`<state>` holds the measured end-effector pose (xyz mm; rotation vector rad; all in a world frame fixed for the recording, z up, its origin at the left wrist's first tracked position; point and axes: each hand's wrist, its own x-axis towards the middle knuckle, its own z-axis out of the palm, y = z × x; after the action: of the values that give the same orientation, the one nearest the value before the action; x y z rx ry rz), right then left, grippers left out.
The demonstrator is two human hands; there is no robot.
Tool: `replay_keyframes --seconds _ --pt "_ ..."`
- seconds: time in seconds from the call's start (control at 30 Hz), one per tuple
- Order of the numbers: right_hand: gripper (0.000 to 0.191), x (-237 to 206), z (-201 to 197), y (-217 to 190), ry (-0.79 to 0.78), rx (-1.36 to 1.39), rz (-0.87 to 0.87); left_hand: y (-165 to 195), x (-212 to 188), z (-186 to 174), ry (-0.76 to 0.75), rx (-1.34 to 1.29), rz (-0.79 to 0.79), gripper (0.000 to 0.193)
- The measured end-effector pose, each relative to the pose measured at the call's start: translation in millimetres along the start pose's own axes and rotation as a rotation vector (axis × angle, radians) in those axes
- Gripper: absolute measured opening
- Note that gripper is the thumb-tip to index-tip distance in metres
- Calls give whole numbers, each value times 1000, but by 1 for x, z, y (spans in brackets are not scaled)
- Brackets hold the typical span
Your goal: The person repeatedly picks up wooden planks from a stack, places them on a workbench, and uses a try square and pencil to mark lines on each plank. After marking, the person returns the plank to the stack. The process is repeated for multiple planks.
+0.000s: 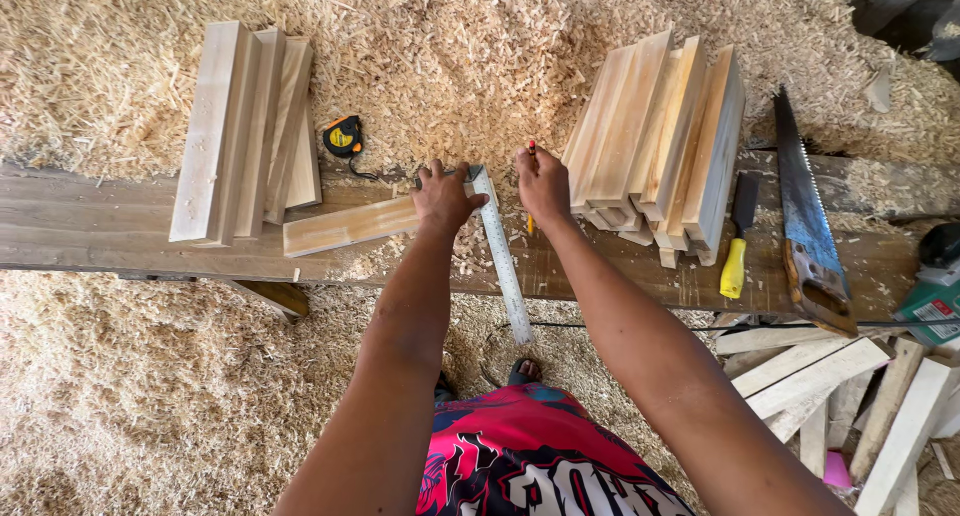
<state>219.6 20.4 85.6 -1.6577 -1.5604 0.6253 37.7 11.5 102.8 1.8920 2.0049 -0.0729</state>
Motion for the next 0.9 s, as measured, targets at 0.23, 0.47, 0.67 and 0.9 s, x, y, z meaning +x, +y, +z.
replay_keyframes --seconds 0.23,0.47,0.67,0.9 --pt "58 17 -1 -20 -72 81 105 -1 2 -8 -28 -22 10 84" --pt "49 19 22 2 -227 -213 164 0 0 -7 -42 -56 -10 83" --pt "29 2 38 27 -379 -305 263 3 1 -10 -56 -57 -25 82" --pt "29 -10 32 22 -495 -227 421 -3 15 4 -65 -66 13 52"
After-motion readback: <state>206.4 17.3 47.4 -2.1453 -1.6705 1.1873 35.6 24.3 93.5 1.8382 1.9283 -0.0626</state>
